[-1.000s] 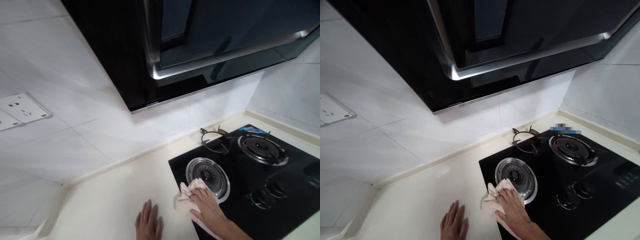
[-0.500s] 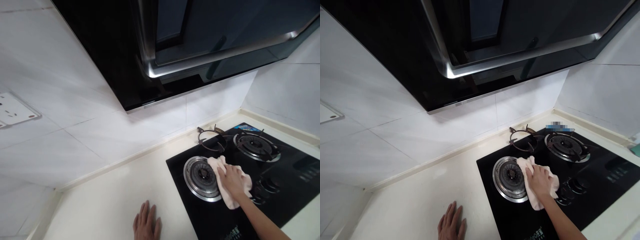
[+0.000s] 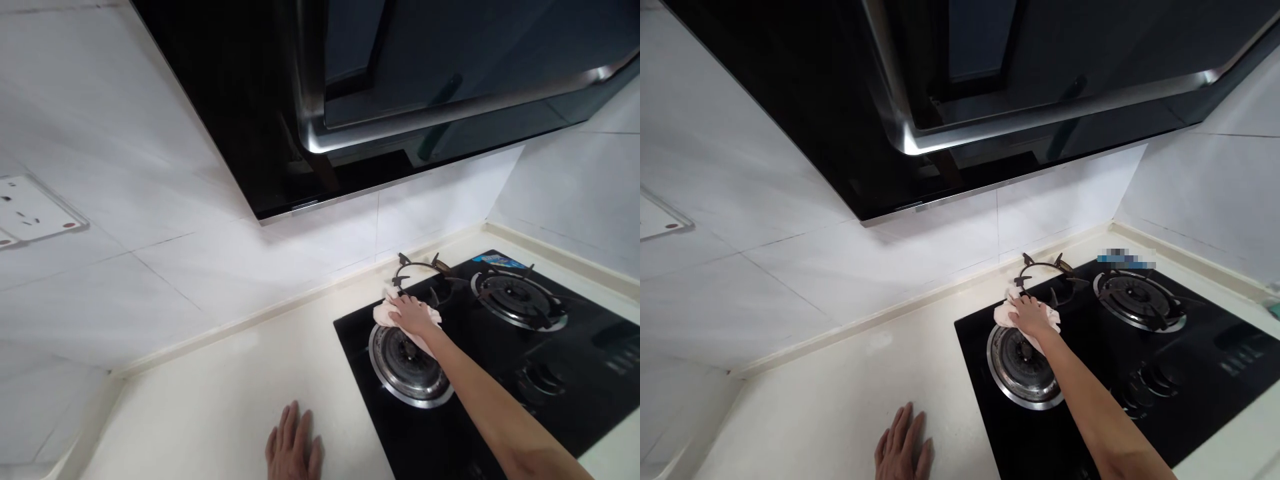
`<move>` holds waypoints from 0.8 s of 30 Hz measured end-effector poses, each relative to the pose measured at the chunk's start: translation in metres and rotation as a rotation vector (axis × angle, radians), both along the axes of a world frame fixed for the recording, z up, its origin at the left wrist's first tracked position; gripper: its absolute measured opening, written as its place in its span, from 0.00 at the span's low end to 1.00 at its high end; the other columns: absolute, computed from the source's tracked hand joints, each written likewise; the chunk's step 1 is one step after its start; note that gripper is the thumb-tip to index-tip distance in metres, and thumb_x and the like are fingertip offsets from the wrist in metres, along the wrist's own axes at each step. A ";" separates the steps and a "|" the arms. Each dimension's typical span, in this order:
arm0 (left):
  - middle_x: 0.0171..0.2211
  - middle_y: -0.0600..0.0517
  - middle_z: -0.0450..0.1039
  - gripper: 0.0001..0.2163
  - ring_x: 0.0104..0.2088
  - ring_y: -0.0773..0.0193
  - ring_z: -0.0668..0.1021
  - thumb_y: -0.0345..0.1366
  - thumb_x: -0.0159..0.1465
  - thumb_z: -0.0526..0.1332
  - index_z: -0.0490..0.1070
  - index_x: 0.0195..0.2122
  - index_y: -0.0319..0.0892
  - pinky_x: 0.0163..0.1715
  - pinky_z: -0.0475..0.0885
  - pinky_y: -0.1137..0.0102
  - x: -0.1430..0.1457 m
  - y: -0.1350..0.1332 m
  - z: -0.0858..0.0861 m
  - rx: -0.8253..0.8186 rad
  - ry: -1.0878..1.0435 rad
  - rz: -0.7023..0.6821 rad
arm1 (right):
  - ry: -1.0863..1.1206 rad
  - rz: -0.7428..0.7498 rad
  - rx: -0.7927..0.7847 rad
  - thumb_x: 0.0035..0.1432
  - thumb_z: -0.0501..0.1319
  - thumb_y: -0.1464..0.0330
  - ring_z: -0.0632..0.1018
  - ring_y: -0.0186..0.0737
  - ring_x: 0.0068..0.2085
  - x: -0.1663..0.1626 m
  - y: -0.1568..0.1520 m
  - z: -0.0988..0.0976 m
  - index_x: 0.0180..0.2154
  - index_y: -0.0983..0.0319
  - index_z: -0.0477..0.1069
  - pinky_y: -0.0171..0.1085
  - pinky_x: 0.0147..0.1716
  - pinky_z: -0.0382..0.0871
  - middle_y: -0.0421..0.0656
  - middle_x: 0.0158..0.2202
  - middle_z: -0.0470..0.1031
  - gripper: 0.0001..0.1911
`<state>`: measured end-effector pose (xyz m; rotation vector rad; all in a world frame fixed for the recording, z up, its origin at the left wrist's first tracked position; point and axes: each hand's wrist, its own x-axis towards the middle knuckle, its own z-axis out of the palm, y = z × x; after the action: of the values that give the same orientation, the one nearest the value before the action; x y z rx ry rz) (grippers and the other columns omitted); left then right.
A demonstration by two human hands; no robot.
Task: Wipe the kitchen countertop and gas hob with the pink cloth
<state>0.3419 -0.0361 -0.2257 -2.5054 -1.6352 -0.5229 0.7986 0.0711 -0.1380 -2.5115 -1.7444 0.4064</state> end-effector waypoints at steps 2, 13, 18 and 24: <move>0.69 0.46 0.66 0.20 0.70 0.52 0.67 0.41 0.72 0.52 0.72 0.62 0.50 0.65 0.65 0.48 0.001 0.000 0.002 -0.003 0.000 0.002 | -0.003 0.052 -0.010 0.68 0.52 0.57 0.65 0.57 0.63 -0.010 0.008 0.003 0.64 0.56 0.65 0.57 0.60 0.58 0.51 0.64 0.66 0.27; 0.70 0.46 0.66 0.20 0.70 0.51 0.67 0.42 0.72 0.51 0.72 0.62 0.50 0.65 0.65 0.48 0.001 0.002 0.004 -0.045 0.014 0.026 | 0.073 0.257 -0.003 0.67 0.61 0.52 0.67 0.55 0.65 -0.060 0.032 0.010 0.64 0.57 0.65 0.61 0.65 0.60 0.49 0.66 0.65 0.29; 0.69 0.46 0.67 0.20 0.69 0.52 0.68 0.41 0.72 0.52 0.73 0.61 0.51 0.64 0.66 0.48 -0.003 0.004 -0.003 -0.015 0.007 0.008 | 0.149 0.341 0.053 0.66 0.61 0.53 0.66 0.55 0.64 -0.124 0.029 0.006 0.64 0.56 0.66 0.59 0.64 0.57 0.48 0.63 0.69 0.29; 0.69 0.47 0.68 0.20 0.68 0.51 0.70 0.42 0.70 0.54 0.73 0.62 0.53 0.61 0.69 0.50 -0.012 0.010 -0.014 0.019 0.040 -0.022 | 0.170 0.254 0.153 0.67 0.54 0.54 0.54 0.66 0.71 -0.185 -0.015 -0.008 0.67 0.60 0.63 0.63 0.68 0.43 0.55 0.71 0.59 0.31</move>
<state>0.3302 -0.0260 -0.2398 -2.5064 -1.5829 -0.4847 0.6136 0.0565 -0.1462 -2.0942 -1.9491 0.4650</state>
